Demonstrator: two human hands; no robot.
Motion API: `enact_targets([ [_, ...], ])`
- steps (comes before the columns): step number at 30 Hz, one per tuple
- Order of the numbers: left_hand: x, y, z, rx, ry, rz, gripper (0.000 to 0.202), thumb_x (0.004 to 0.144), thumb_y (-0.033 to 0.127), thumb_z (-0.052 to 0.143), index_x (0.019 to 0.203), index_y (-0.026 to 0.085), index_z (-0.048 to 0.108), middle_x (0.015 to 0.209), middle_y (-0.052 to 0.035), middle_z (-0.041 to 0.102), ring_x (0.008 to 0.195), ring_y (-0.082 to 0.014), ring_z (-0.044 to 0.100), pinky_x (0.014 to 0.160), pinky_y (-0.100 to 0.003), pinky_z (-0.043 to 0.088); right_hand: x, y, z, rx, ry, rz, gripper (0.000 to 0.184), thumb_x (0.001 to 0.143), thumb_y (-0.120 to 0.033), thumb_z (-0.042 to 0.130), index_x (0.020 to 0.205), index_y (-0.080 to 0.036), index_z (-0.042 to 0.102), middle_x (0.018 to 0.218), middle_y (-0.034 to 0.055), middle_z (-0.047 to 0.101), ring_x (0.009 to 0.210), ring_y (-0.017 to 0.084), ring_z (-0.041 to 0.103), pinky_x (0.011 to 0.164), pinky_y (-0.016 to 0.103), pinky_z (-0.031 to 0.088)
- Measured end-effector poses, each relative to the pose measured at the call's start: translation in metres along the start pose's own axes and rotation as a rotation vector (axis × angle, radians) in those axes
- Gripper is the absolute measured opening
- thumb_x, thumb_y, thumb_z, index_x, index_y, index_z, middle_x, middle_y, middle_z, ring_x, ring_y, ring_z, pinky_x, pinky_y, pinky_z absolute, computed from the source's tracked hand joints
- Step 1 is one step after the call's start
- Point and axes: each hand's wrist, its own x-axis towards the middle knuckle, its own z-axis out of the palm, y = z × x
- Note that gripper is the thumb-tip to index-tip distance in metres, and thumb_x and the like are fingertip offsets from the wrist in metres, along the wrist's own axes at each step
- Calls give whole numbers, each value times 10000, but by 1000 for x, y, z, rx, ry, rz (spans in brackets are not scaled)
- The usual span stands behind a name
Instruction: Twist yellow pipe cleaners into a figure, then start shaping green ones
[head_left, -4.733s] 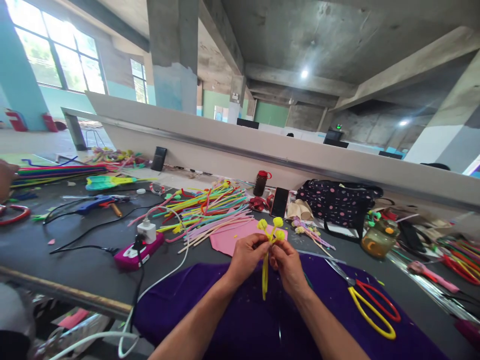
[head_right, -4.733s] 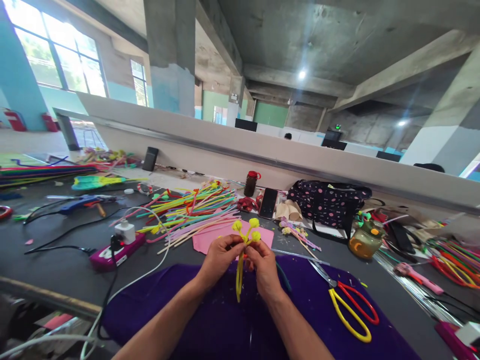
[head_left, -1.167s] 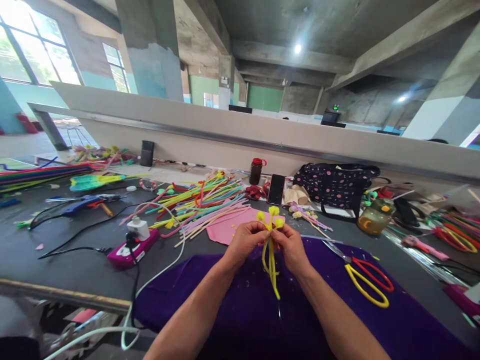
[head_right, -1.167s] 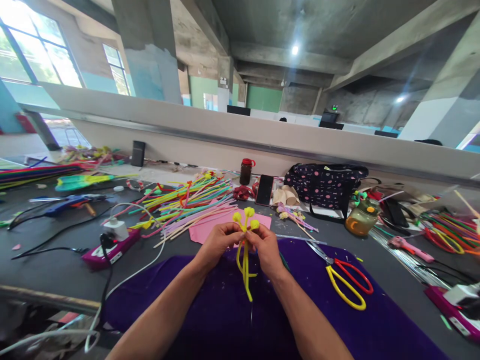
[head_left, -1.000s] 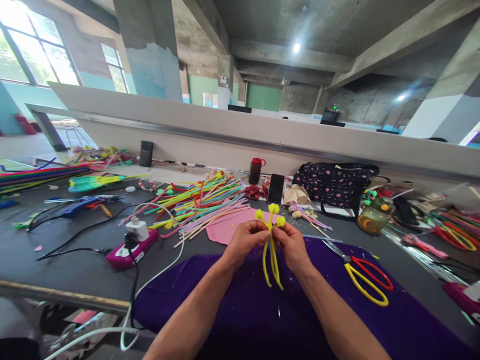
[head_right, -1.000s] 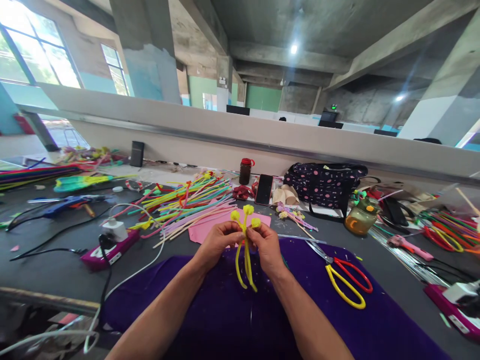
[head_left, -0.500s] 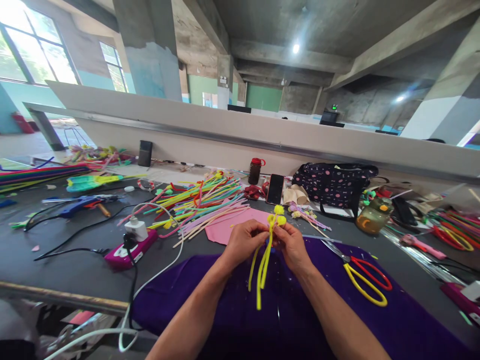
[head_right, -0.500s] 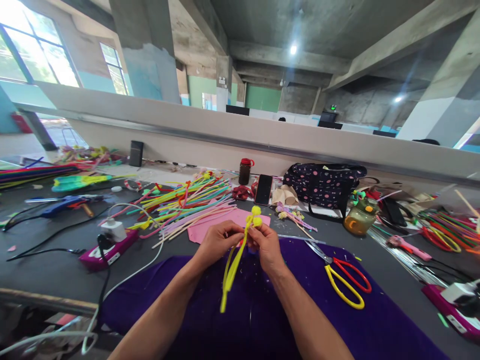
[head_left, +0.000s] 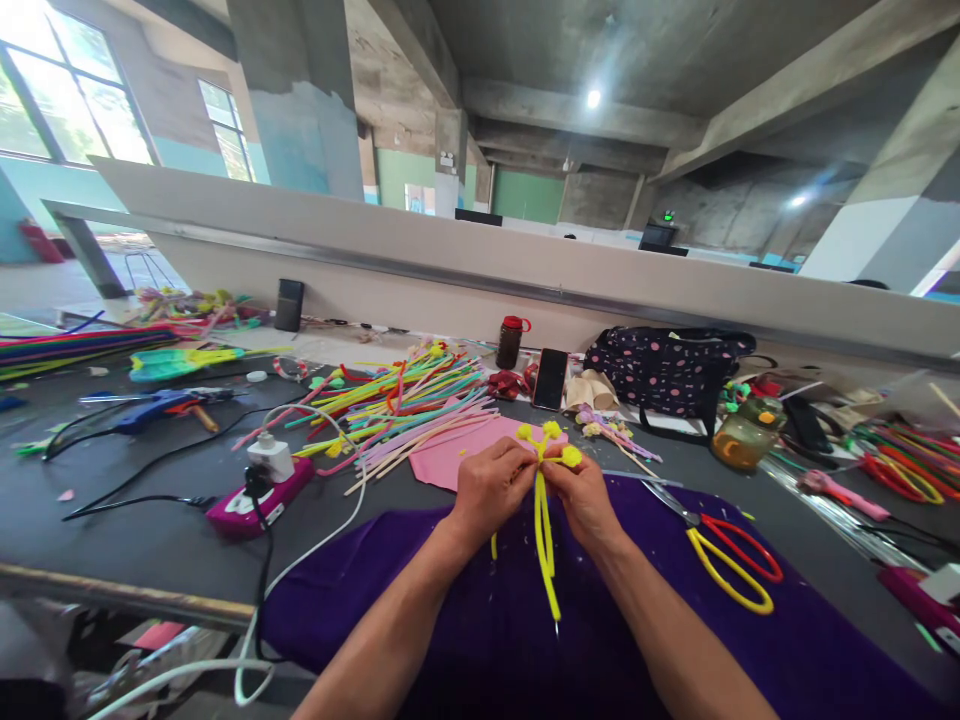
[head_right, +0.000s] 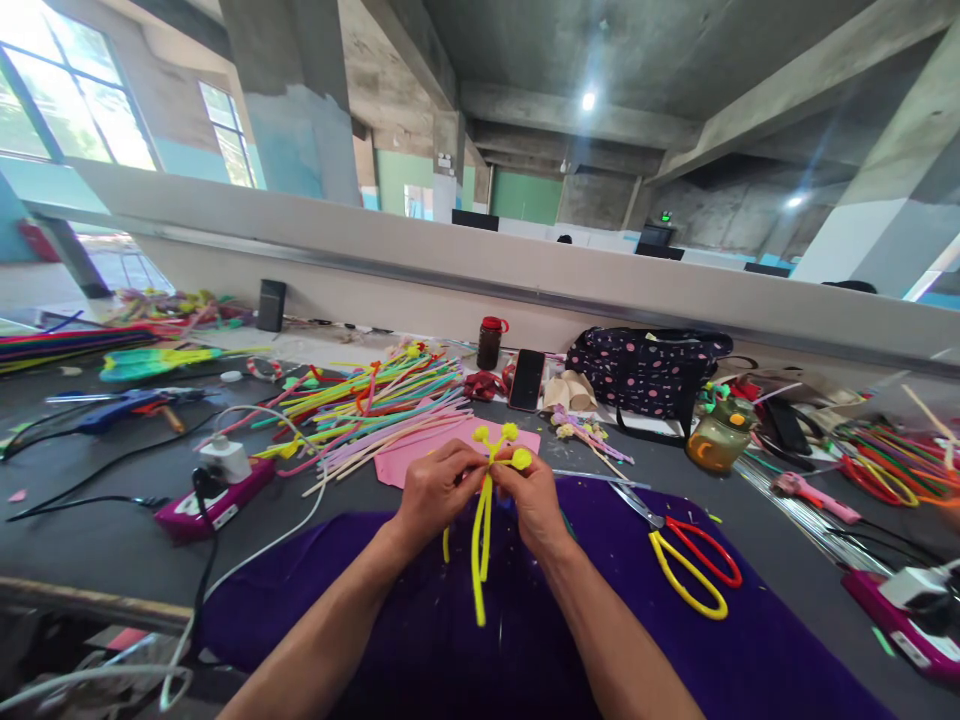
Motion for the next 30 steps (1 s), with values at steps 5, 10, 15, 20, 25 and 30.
enact_targets([
  [5, -3, -8, 2, 148, -17, 112, 163, 761, 246, 538, 819, 260, 689, 811, -60, 610, 782, -170, 536, 728, -248, 351, -2, 2, 4, 49, 25, 9, 245, 599, -280, 708, 757, -175, 554, 621, -28, 528, 517, 88, 444, 479, 203, 335],
  [10, -4, -11, 3, 231, -36, 153, 192, 784, 249, 512, 875, 255, 681, 849, -69, 616, 822, -176, 542, 739, -252, 351, -3, 3, 5, 71, 25, 1, 232, 593, -229, 705, 748, -171, 542, 614, -39, 507, 530, 82, 437, 502, 201, 337],
  [15, -2, -12, 4, 165, 7, 109, 175, 777, 260, 531, 855, 256, 687, 821, -58, 618, 785, -160, 548, 715, -240, 377, -2, 1, 3, -38, 51, -77, 203, 601, -223, 696, 739, -186, 551, 630, -50, 520, 543, 86, 438, 526, 210, 343],
  [20, 1, -9, 5, 39, 13, -89, 140, 741, 241, 559, 769, 221, 694, 729, -28, 653, 703, -151, 574, 701, -250, 410, -4, -3, 3, -222, 35, -194, 167, 634, -250, 678, 728, -188, 556, 704, -21, 554, 613, 108, 474, 576, 223, 376],
  [25, 4, -5, 3, -286, -58, -339, 159, 699, 231, 579, 783, 151, 689, 689, -31, 651, 616, -138, 569, 580, -229, 429, -6, -5, 2, -306, -6, -253, 122, 649, -222, 637, 736, -184, 561, 725, -14, 579, 622, 114, 510, 582, 225, 409],
  [30, 4, -9, 3, -613, -162, -443, 222, 690, 282, 611, 838, 136, 688, 714, -35, 637, 626, -116, 550, 570, -209, 424, -8, -9, 1, -367, -8, -283, 126, 652, -183, 608, 773, -185, 571, 715, -12, 599, 630, 119, 546, 572, 217, 430],
])
